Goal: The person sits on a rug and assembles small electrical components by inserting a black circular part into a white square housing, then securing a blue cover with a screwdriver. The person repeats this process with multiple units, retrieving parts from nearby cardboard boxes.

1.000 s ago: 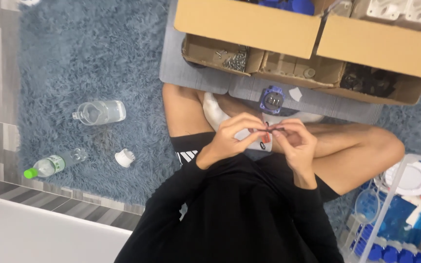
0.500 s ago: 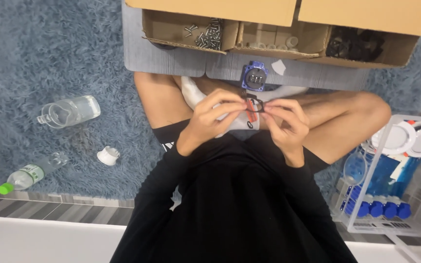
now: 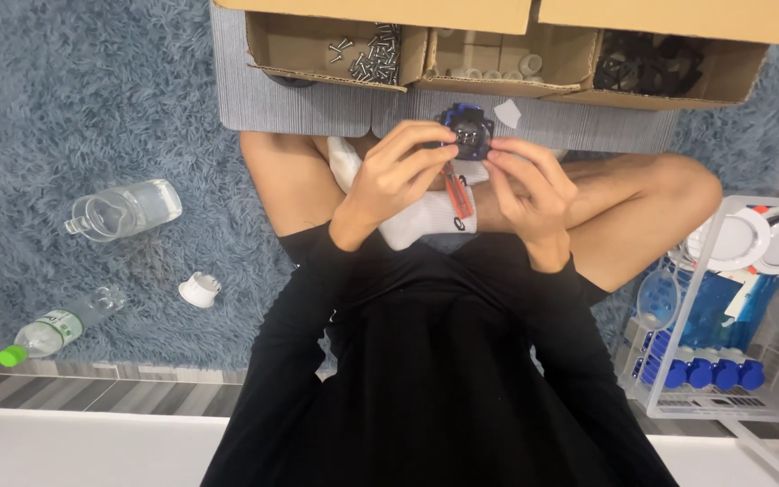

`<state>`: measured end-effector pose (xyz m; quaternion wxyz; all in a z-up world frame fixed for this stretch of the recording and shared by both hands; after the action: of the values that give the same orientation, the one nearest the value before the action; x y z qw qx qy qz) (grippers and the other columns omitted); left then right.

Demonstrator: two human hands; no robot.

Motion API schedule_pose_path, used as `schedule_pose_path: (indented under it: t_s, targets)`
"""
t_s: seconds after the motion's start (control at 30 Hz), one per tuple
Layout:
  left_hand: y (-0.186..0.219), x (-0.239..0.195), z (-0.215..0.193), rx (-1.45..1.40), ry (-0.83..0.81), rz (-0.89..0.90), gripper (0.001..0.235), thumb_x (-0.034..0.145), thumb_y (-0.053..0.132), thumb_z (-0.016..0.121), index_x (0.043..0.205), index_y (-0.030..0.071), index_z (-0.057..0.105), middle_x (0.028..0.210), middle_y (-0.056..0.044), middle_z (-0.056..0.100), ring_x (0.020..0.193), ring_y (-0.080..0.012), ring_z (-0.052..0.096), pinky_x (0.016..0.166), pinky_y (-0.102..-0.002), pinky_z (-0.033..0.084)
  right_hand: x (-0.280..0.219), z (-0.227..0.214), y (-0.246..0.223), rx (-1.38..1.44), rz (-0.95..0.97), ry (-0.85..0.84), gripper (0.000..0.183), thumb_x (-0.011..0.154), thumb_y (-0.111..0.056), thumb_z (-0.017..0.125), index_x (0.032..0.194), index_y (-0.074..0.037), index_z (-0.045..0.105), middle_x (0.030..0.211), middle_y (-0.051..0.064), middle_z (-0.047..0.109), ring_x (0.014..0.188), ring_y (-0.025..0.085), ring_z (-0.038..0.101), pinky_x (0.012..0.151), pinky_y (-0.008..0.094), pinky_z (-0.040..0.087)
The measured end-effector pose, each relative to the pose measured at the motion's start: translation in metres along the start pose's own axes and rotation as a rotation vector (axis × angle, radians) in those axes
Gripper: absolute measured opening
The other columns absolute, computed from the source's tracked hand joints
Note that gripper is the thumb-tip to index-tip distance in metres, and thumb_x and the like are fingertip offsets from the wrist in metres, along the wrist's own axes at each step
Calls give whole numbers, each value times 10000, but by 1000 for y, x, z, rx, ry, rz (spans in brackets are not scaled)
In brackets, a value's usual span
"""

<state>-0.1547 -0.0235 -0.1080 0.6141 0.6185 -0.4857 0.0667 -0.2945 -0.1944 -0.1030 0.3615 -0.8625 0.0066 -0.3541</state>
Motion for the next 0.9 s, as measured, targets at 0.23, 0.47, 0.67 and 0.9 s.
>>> schedule_pose_path:
  t_s: [0.23,0.47,0.67,0.9]
  targets:
    - [-10,-7,6,40,-26,-6,155,968,-104,772,1078,-13,832,1097,-136,775,1020,-342,785,850,-411,680,3,8,2,5,16,-24,52,1029,88,821,1078,103,815,1083,215,811,978,382,798,853,436,657]
    - [-15,-14,7,91,-24,-12,151,987,-66,770,1098,13,836,1108,-117,775,1040,-329,778,865,-409,679,-1,12,7,30,20,-41,66,1024,108,812,1087,122,796,1079,223,792,1012,403,792,865,457,660]
    - [-17,-11,6,127,-44,6,129,997,-47,765,1084,18,835,1090,-107,769,1101,-329,772,937,-416,664,2,13,10,53,-17,-36,58,1029,112,801,1085,122,792,1059,225,781,1050,439,780,893,490,658]
    - [-20,-9,6,100,-91,6,77,1036,-52,705,1050,-53,781,1036,-182,740,1038,-414,774,877,-462,670,7,15,10,75,10,-60,58,1025,136,793,1079,133,772,1061,243,769,1057,477,783,904,503,652]
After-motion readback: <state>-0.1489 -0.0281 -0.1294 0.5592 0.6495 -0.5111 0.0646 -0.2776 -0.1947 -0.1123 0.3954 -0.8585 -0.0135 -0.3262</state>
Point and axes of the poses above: each hand's wrist, its own x-axis towards the middle knuckle, its own z-axis out of the palm, y = z × x, the point moved 1 cm from there along x, towards the middle knuckle
